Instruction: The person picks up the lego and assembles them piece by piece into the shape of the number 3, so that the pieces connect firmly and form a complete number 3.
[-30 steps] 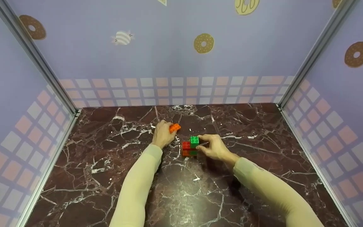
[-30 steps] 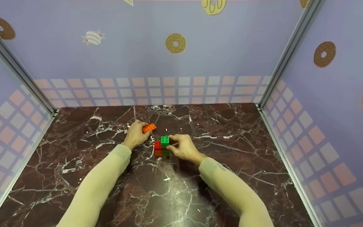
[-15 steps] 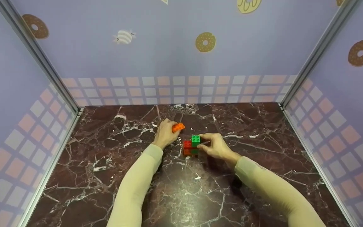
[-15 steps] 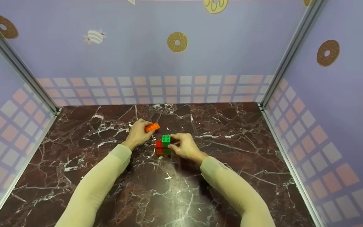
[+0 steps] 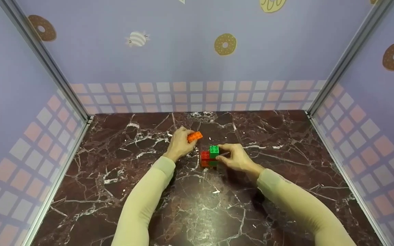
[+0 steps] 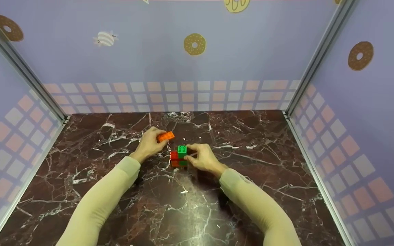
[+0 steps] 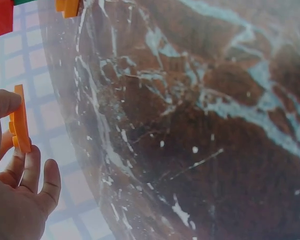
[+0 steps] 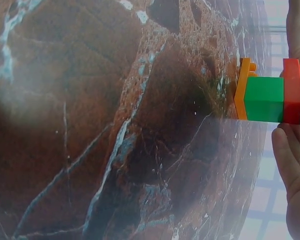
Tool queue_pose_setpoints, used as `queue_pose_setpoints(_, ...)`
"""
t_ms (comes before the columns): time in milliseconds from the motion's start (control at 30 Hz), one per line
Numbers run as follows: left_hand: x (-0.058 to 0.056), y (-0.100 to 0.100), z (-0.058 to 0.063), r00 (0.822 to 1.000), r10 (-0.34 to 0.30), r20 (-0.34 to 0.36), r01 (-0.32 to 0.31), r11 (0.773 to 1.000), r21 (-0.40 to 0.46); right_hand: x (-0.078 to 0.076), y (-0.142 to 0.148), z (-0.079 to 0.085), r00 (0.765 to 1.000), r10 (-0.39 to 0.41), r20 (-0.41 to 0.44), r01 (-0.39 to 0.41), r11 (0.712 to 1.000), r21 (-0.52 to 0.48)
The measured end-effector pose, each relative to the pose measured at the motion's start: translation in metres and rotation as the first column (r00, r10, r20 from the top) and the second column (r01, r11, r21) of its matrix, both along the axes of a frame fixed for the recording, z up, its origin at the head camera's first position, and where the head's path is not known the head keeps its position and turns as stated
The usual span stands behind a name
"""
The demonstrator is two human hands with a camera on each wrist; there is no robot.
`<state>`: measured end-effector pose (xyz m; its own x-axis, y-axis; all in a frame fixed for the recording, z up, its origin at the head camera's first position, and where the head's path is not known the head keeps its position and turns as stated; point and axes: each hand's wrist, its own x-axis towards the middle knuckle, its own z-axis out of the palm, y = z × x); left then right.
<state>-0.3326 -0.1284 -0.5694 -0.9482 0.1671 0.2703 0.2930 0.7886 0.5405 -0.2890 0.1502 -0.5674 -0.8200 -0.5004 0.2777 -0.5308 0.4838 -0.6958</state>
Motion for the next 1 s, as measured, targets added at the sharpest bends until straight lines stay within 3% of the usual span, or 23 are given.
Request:
queue_pose_setpoints(567, 0.015, 0.003, 0.018, 0.997, -0.069, -0.019, 0.07, 0.996, 0.057, -0.001, -0.004, 0.002, 0.998, -0.001, 0.06, 0.001, 1.0, 0.002)
queue_pose_setpoints(1000, 0.025, 0.005, 0.036, 0.987, -0.144, -0.073, 0.151, 0.984, 0.097, -0.005, -0.001, 0.009, 0.988, 0.094, 0.126, -0.092, 0.996, -0.017)
